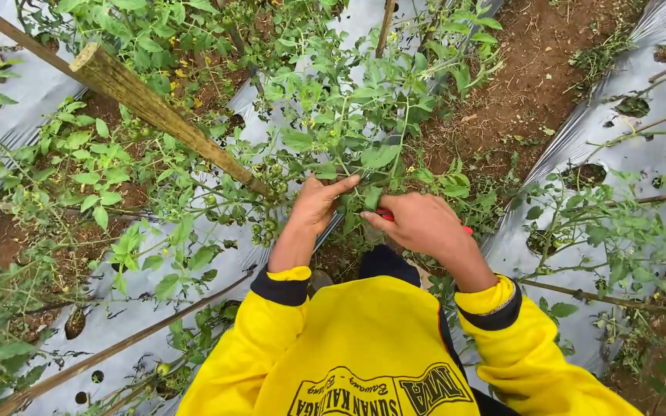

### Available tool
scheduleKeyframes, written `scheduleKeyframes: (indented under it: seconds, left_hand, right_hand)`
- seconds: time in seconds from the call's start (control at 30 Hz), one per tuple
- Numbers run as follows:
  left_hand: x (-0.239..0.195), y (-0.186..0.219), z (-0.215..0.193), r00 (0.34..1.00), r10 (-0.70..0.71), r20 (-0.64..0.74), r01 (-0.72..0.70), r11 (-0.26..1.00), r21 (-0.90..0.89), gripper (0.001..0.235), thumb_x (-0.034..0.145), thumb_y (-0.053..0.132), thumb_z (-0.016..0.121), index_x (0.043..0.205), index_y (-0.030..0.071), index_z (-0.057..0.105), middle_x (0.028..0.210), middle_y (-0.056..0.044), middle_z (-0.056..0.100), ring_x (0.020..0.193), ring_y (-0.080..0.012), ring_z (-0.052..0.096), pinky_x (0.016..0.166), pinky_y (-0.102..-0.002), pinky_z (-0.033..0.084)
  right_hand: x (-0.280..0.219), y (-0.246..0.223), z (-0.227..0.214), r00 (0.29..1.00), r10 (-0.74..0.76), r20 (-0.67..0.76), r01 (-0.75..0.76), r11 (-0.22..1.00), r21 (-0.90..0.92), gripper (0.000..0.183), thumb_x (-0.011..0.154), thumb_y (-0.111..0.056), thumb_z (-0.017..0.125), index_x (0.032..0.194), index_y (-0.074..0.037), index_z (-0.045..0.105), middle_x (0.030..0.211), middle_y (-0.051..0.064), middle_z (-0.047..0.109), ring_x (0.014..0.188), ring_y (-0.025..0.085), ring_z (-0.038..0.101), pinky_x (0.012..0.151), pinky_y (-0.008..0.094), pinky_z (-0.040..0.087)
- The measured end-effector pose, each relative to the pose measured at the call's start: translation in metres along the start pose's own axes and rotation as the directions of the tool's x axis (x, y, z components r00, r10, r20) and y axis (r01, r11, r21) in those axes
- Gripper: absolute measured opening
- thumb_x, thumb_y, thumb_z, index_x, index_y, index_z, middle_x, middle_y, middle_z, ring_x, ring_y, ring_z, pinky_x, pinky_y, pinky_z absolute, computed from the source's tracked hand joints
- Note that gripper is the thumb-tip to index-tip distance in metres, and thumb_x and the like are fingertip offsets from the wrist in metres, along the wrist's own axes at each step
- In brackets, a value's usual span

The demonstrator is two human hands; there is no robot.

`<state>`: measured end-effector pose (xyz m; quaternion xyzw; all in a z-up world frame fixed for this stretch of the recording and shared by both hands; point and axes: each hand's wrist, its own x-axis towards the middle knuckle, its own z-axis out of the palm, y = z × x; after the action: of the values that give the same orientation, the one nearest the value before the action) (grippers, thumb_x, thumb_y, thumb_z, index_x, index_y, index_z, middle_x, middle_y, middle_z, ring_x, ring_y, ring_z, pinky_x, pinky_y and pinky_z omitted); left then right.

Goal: Pruning tomato plants in a field using hand shears to remove excess foliage or stems.

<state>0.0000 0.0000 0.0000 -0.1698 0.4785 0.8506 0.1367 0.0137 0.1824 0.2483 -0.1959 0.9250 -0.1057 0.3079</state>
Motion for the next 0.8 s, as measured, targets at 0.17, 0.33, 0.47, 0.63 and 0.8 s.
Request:
scheduleKeyframes:
  seconds: [0.17,0.33,0.47,0.63,0.8]
  left_hand:
    - [-0.002,0.011,-0.011,0.998,0.048,-0.031,-0.048,0.999,0.004,0.039,0.079,0.007,0.093,0.113,0.002,0.075,0.098,-0.01,0.077,0.082,-0.0158,0.067,0.074,-0.036,0.057]
    - [-0.013,0.03,0.013,1.0,0.012,0.026,-0.013,1.0,0.027,0.035,0.08,0.007,0.091,0.11,0.002,0.074,0.094,-0.013,0.078,0.076,-0.0181,0.07,0.06,-0.031,0.059]
    - [-0.013,0.019,0.014,0.999,0.025,0.036,-0.026,0.999,0.03,0.037,0.079,0.005,0.091,0.111,-0.003,0.073,0.092,-0.012,0.077,0.075,-0.0167,0.072,0.054,-0.029,0.061]
    - [-0.026,0.041,0.023,0.998,0.042,0.042,-0.043,0.999,0.026,0.039,0.079,0.003,0.089,0.113,-0.006,0.071,0.092,-0.013,0.078,0.073,-0.0166,0.074,0.048,-0.027,0.062]
    - [-0.023,0.035,0.018,0.997,0.051,0.058,-0.052,0.998,0.018,0.044,0.079,0.001,0.089,0.116,-0.011,0.068,0.095,-0.019,0.077,0.072,-0.0198,0.073,0.043,-0.03,0.062]
  right_hand:
    - [-0.025,-0.006,-0.007,0.984,0.18,0.014,-0.181,0.974,0.139,0.05,0.107,-0.048,0.041,0.128,-0.01,0.067,0.088,0.016,0.075,0.084,0.03,0.076,0.094,0.054,0.055]
    - [0.005,0.015,0.004,0.949,0.266,-0.166,-0.242,0.958,0.152,0.056,0.107,-0.054,0.041,0.132,-0.01,0.064,0.091,0.016,0.074,0.089,0.034,0.076,0.086,0.054,0.056]
    - [0.033,0.012,0.014,0.966,0.228,-0.125,-0.211,0.968,0.137,0.065,0.106,-0.06,0.04,0.136,-0.007,0.062,0.095,0.017,0.073,0.09,0.031,0.075,0.085,0.051,0.056]
    - [0.045,0.005,0.019,0.974,0.193,-0.119,-0.171,0.97,0.171,0.068,0.104,-0.064,0.041,0.077,-0.006,0.065,0.06,0.008,0.056,0.056,0.027,0.064,0.074,0.044,0.054]
    - [0.061,0.017,0.035,0.973,0.161,-0.166,-0.128,0.973,0.193,0.071,0.105,-0.064,0.039,0.055,-0.014,0.049,0.045,0.0,0.042,0.039,0.017,0.047,0.064,0.037,0.052]
